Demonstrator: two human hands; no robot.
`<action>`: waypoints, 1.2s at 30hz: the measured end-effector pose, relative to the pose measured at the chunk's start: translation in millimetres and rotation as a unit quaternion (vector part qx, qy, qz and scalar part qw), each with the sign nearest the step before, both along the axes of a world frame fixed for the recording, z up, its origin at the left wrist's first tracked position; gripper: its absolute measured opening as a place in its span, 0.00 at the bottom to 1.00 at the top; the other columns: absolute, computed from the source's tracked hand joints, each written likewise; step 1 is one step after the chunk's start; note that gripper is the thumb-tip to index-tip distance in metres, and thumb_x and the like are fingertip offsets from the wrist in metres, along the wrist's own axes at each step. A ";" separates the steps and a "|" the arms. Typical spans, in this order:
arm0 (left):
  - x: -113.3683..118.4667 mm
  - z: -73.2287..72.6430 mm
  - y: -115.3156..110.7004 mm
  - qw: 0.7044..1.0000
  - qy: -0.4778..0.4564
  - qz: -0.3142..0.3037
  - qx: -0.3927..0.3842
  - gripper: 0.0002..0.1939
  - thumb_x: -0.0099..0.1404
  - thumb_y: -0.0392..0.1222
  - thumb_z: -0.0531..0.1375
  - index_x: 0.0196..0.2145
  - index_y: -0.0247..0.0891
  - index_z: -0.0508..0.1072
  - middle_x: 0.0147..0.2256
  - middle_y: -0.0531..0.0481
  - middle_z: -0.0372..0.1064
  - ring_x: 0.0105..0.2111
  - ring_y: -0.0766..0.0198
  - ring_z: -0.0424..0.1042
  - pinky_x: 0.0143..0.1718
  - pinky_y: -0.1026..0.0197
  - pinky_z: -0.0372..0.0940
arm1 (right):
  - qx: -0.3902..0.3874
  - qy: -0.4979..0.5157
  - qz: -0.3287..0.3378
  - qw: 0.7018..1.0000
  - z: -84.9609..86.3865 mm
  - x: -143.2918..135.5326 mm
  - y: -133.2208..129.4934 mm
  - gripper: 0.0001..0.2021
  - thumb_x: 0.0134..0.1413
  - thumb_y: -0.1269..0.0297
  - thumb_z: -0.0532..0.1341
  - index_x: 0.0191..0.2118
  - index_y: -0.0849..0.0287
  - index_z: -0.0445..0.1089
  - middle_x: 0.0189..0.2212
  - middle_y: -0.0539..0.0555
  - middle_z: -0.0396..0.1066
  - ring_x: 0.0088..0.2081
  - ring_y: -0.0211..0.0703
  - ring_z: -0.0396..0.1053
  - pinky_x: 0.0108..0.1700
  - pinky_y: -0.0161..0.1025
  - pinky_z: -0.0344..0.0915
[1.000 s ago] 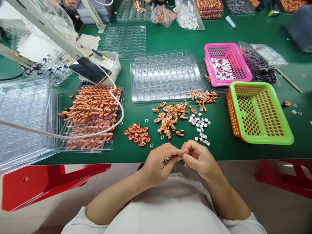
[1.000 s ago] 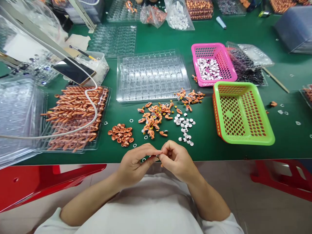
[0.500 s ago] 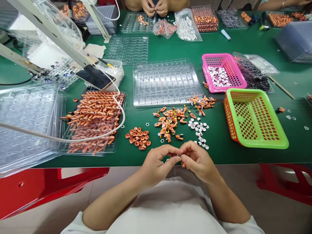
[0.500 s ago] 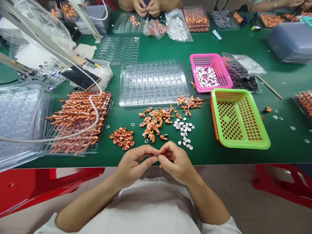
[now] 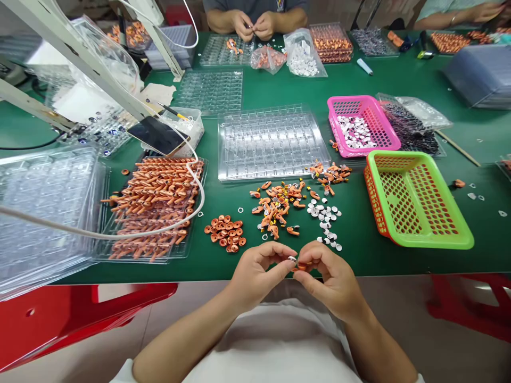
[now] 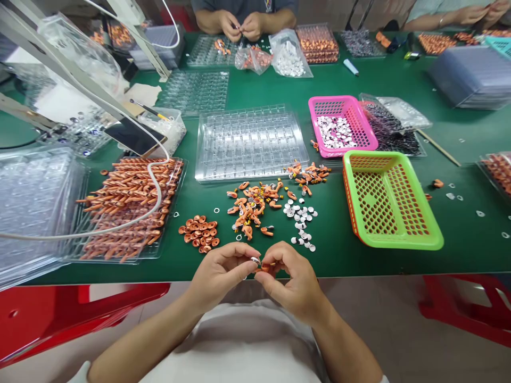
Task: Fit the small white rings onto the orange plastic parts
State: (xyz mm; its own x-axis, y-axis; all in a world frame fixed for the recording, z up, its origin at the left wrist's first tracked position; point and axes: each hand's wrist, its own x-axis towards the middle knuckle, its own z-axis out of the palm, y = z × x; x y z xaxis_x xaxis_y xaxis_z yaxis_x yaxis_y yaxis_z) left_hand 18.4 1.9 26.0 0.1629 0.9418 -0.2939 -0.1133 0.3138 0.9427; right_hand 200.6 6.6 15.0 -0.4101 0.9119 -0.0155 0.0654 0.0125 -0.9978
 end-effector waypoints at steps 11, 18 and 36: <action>2.5 -2.8 0.1 0.996 0.083 0.005 0.042 0.03 0.59 0.37 0.62 0.31 0.34 0.73 0.30 0.48 0.72 0.31 0.64 0.72 0.34 0.64 0.69 | 0.050 -0.060 0.004 0.997 1.4 -1.0 0.5 0.05 0.59 0.69 0.60 0.41 0.54 0.69 0.36 0.53 0.69 0.33 0.40 0.69 0.34 0.36 0.69; 2.2 -6.0 1.5 0.997 0.077 -0.012 0.024 0.06 0.60 0.39 0.62 0.34 0.34 0.77 0.31 0.45 0.76 0.32 0.61 0.75 0.33 0.62 0.71 | 0.085 -0.087 0.011 0.993 4.1 -0.8 3.1 0.06 0.57 0.72 0.60 0.39 0.54 0.68 0.33 0.51 0.67 0.30 0.38 0.67 0.32 0.36 0.67; 3.3 -6.9 -0.2 0.994 0.105 0.014 0.018 0.05 0.56 0.35 0.61 0.26 0.34 0.78 0.26 0.47 0.77 0.26 0.62 0.75 0.28 0.64 0.72 | 0.129 -0.096 0.010 0.987 -1.4 -6.6 -0.1 0.09 0.58 0.73 0.58 0.41 0.52 0.64 0.33 0.51 0.67 0.31 0.40 0.67 0.32 0.37 0.68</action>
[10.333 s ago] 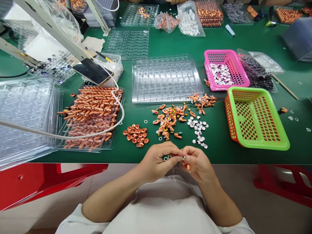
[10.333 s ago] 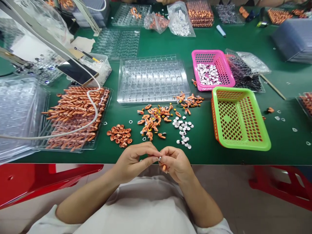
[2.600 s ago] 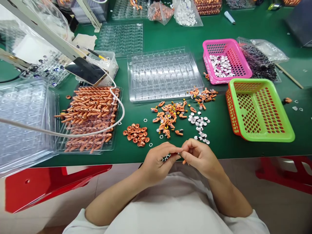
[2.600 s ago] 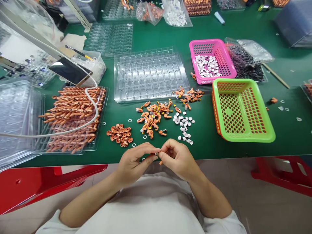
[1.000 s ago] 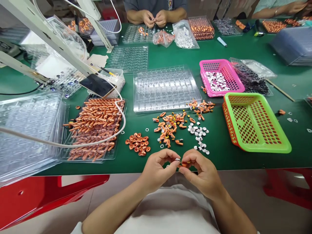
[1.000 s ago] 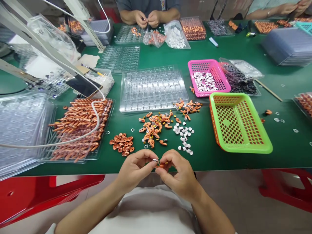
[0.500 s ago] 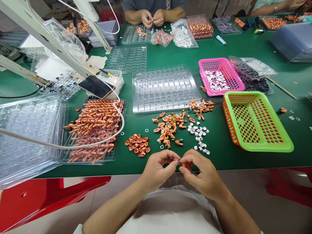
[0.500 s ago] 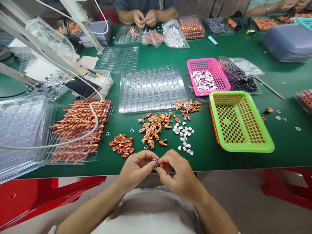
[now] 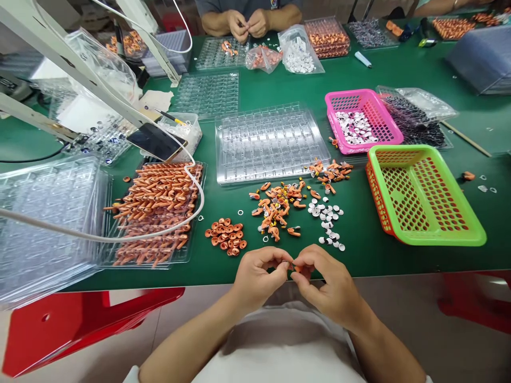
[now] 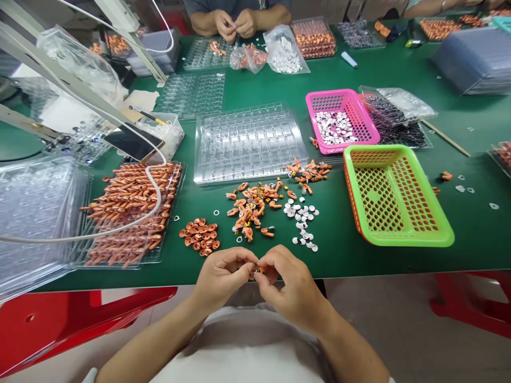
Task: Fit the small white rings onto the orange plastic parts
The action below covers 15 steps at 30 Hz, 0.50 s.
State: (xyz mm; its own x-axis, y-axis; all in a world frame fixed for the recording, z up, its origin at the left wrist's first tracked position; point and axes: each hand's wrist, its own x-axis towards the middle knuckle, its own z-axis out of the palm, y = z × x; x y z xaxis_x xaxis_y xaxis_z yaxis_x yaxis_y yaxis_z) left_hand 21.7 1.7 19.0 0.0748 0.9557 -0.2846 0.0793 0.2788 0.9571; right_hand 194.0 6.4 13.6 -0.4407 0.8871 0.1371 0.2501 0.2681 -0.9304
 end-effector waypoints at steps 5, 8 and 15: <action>-1.8 -1.9 -0.1 0.999 -0.028 0.011 -0.033 0.05 0.57 0.38 0.64 0.28 0.34 0.79 0.27 0.47 0.78 0.27 0.61 0.77 0.29 0.63 0.73 | -0.022 0.009 -0.018 1.000 -4.5 0.2 -1.4 0.08 0.58 0.72 0.59 0.41 0.53 0.65 0.33 0.51 0.67 0.30 0.40 0.67 0.32 0.37 0.67; -4.4 -1.2 0.0 0.996 -0.065 0.003 -0.060 0.08 0.58 0.42 0.66 0.33 0.34 0.81 0.29 0.46 0.79 0.28 0.61 0.78 0.31 0.62 0.75 | -0.054 0.012 -0.044 0.997 -5.0 1.3 -0.8 0.07 0.58 0.73 0.58 0.39 0.53 0.66 0.33 0.51 0.67 0.31 0.39 0.67 0.33 0.36 0.67; -6.0 3.0 -2.5 0.998 -0.056 -0.025 -0.025 0.09 0.62 0.41 0.64 0.38 0.35 0.82 0.33 0.45 0.81 0.30 0.60 0.79 0.33 0.62 0.75 | -0.079 0.027 -0.068 0.994 0.7 -0.2 2.1 0.06 0.57 0.73 0.58 0.35 0.55 0.70 0.33 0.52 0.69 0.32 0.40 0.67 0.34 0.36 0.66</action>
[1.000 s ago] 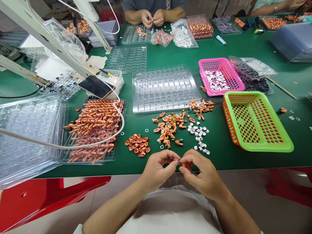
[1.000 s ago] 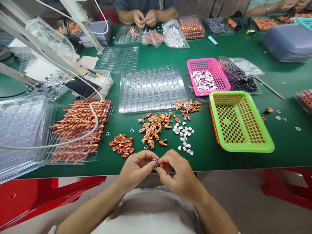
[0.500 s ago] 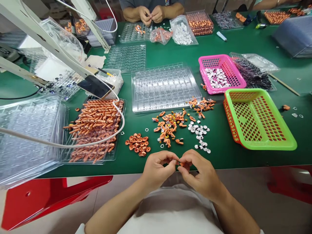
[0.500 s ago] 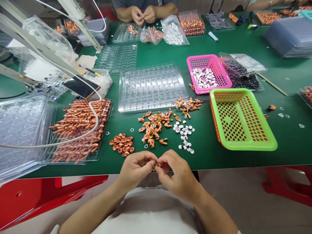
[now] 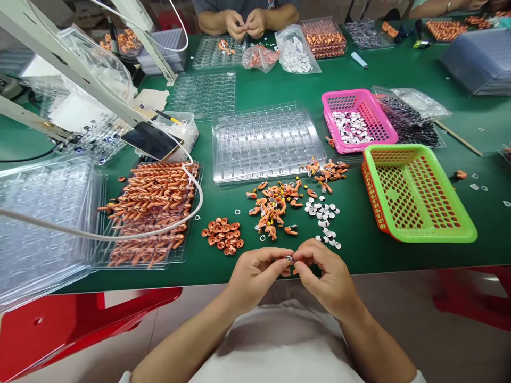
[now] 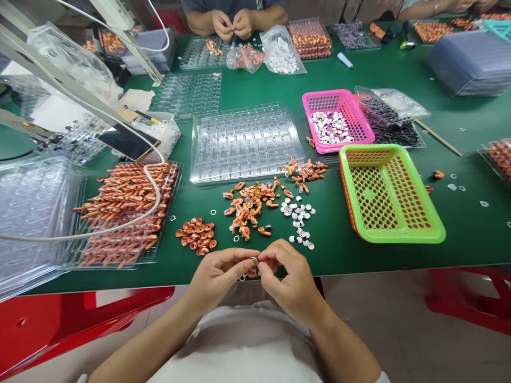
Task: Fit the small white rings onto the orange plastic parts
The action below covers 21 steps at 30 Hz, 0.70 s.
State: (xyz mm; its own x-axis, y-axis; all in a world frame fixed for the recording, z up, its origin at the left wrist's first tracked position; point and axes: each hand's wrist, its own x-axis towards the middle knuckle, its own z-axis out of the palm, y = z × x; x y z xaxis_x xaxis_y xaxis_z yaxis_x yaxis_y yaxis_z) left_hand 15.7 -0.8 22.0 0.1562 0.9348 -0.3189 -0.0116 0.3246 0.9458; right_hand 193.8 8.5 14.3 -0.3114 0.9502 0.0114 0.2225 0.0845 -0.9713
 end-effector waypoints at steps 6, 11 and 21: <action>1.5 -2.1 -6.0 0.976 0.130 -0.012 0.173 0.09 0.63 0.34 0.62 0.40 0.36 0.81 0.33 0.45 0.80 0.30 0.62 0.78 0.32 0.64 0.73 | 0.047 -0.015 -0.028 0.998 2.3 -5.3 2.2 0.07 0.56 0.75 0.58 0.30 0.56 0.68 0.29 0.51 0.68 0.32 0.41 0.67 0.35 0.37 0.64; 2.5 -2.7 -7.8 0.959 0.167 -0.025 0.229 0.10 0.64 0.31 0.60 0.41 0.35 0.80 0.31 0.46 0.80 0.30 0.64 0.77 0.31 0.66 0.70 | 0.074 -0.018 -0.029 0.997 0.5 -6.4 2.4 0.08 0.54 0.76 0.58 0.29 0.56 0.66 0.27 0.50 0.66 0.31 0.40 0.66 0.34 0.36 0.64; 5.5 -2.4 -12.3 0.969 0.126 -0.004 0.211 0.09 0.63 0.31 0.60 0.39 0.31 0.80 0.29 0.45 0.78 0.28 0.64 0.76 0.29 0.66 0.69 | 0.098 0.015 -0.032 0.995 -10.2 -14.8 -3.1 0.10 0.49 0.80 0.57 0.28 0.56 0.61 0.26 0.47 0.60 0.28 0.36 0.61 0.28 0.33 0.59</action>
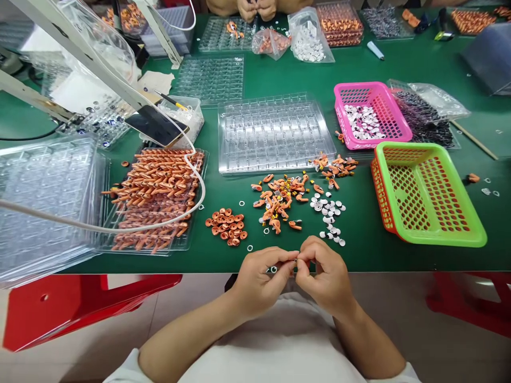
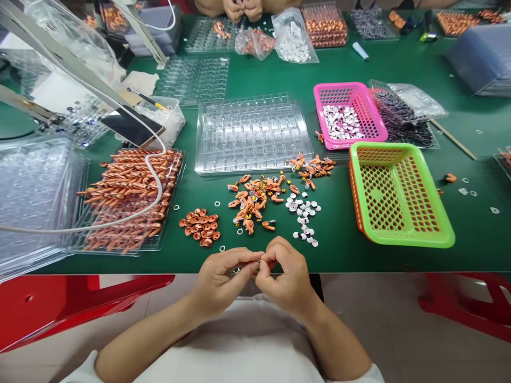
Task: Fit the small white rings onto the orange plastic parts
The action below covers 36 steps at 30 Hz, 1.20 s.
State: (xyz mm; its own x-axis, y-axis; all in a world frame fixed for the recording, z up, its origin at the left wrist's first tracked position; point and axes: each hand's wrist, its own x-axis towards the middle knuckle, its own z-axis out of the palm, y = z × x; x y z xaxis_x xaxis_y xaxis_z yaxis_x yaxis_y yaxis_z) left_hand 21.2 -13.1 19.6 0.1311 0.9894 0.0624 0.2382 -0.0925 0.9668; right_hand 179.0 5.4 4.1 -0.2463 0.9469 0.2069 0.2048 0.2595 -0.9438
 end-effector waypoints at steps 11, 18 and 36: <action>-2.6 4.8 9.8 0.957 -0.159 0.040 -0.238 0.08 0.62 0.39 0.63 0.38 0.34 0.79 0.33 0.46 0.79 0.32 0.61 0.78 0.33 0.63 0.73 | -0.088 0.002 0.040 0.995 2.5 6.0 5.3 0.05 0.61 0.70 0.58 0.34 0.56 0.69 0.32 0.50 0.69 0.32 0.39 0.69 0.34 0.36 0.65; -8.5 -0.9 19.5 0.908 -0.275 0.051 -0.312 0.07 0.57 0.40 0.67 0.32 0.33 0.78 0.25 0.50 0.76 0.24 0.68 0.72 0.26 0.68 0.69 | -0.191 0.080 0.081 0.975 -0.1 20.3 2.7 0.07 0.66 0.62 0.57 0.46 0.52 0.69 0.39 0.52 0.72 0.40 0.41 0.74 0.43 0.38 0.69; -3.2 -2.6 0.9 0.986 -0.054 -0.019 -0.155 0.07 0.66 0.39 0.59 0.40 0.36 0.74 0.36 0.44 0.78 0.35 0.59 0.78 0.37 0.61 0.72 | -0.118 -0.042 0.104 0.987 8.3 19.8 6.8 0.04 0.61 0.64 0.61 0.41 0.53 0.72 0.38 0.52 0.72 0.37 0.41 0.71 0.39 0.37 0.69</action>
